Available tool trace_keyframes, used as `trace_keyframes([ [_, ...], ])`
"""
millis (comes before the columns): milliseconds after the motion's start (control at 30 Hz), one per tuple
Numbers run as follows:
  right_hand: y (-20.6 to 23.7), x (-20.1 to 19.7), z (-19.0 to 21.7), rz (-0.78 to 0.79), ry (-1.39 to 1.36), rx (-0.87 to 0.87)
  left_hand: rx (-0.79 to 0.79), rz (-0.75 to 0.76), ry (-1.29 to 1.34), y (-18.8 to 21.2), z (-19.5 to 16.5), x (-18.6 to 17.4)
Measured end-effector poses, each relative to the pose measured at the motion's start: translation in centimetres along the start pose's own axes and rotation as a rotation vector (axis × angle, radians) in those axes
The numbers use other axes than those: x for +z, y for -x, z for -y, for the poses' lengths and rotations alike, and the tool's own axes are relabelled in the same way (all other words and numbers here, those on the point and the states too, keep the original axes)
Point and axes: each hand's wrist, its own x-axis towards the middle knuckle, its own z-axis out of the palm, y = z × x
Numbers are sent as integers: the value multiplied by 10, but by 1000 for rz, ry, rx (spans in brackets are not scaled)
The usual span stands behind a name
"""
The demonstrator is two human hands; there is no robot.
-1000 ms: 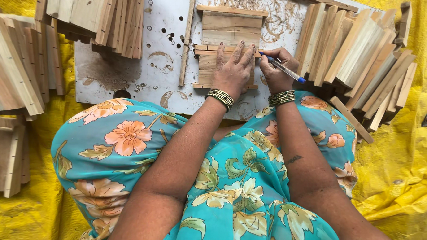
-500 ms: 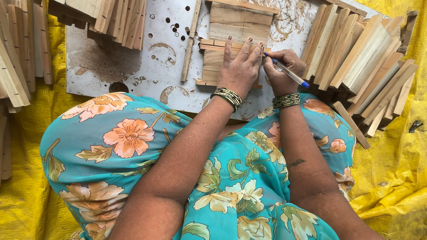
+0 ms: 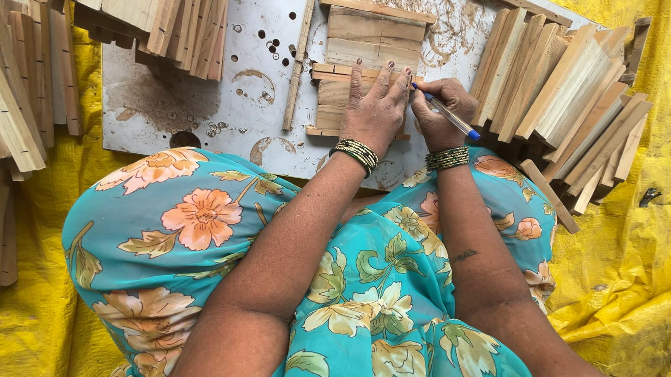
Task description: The person sits on a tarp on the ground with stacks of small wooden box parts around them. They align wooden side panels on a work board, hold them in place, and draw marking lines on the wood with a pen, working through pieces one at a time and repositioning the panels between marks.
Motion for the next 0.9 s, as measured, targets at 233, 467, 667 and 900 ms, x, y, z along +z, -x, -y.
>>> trace_keyframes([
  [233, 0, -1, 1, 6, 32, -16, -6, 10, -14, -1, 0, -1],
  [467, 0, -1, 3, 7, 8, 1, -2, 32, -34, -2, 0, -3],
  [667, -1, -1, 4, 3, 39, -26, -8, 25, -9, -1, -1, -4],
  [900, -1, -1, 8, 0, 19, -35, -9, 2, -13, -1, -1, -3],
])
